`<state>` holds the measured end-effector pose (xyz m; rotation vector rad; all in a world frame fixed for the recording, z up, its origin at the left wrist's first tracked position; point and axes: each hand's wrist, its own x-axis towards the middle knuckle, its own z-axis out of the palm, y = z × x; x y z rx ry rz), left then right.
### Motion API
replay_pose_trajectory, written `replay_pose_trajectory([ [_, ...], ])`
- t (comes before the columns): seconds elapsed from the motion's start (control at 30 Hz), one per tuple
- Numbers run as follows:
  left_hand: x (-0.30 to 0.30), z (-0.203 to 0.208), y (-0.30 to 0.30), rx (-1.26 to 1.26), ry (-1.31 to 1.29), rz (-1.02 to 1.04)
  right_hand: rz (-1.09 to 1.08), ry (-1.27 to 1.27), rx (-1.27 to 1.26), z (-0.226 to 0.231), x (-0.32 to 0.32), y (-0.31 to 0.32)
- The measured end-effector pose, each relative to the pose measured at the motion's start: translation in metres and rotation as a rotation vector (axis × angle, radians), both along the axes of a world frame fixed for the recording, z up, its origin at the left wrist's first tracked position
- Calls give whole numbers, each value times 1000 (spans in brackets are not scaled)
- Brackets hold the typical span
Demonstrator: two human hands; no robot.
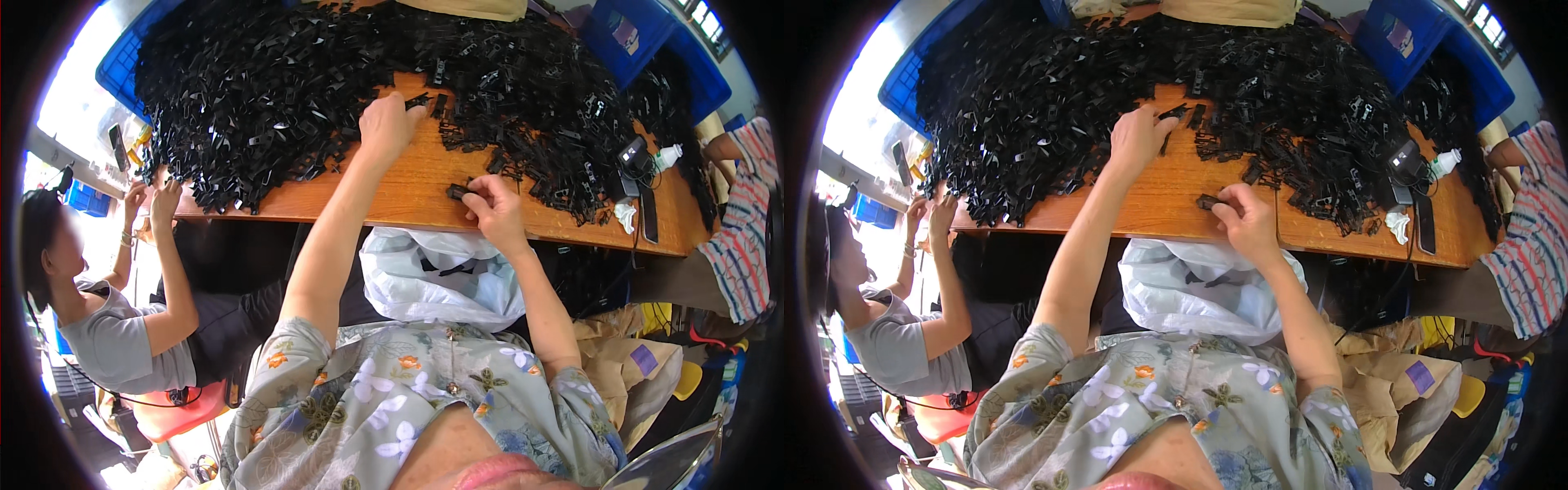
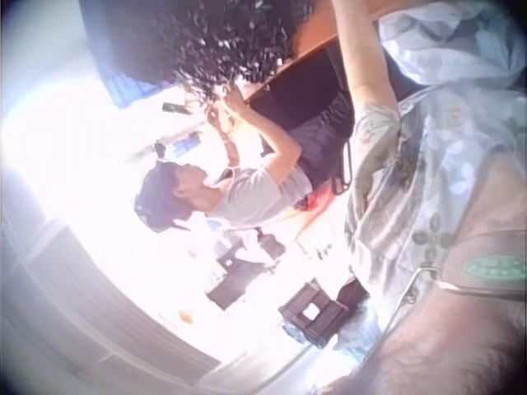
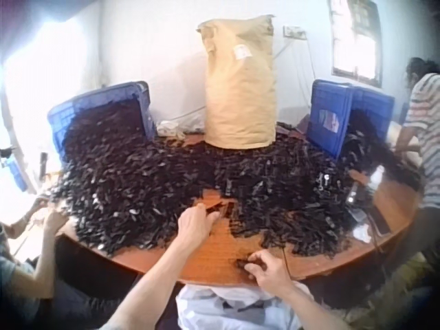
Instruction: The person repeatedly takes plastic components from the table, assembles them together by hand, and places the assembled parts into a plastic bag.
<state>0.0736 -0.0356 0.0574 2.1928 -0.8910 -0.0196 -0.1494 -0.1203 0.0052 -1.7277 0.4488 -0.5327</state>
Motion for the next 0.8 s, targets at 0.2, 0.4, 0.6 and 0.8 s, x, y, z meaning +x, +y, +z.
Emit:
replay_pose_trajectory([
  [0.2, 20, -16, -13, 297, -330, 40, -17, 28, 87, 9, 2, 0],
  [0.4, -30, 4, 24, -233, 439, -135, -20, -99, 209, 1, -3, -8],
  [0.6, -111, -17, 57, -566, 869, -74, 43, -241, 539, 27, -26, 6],
  [0.8, -141, -28, 68, -576, 1051, -88, 10, -150, 525, 30, -46, 17],
])
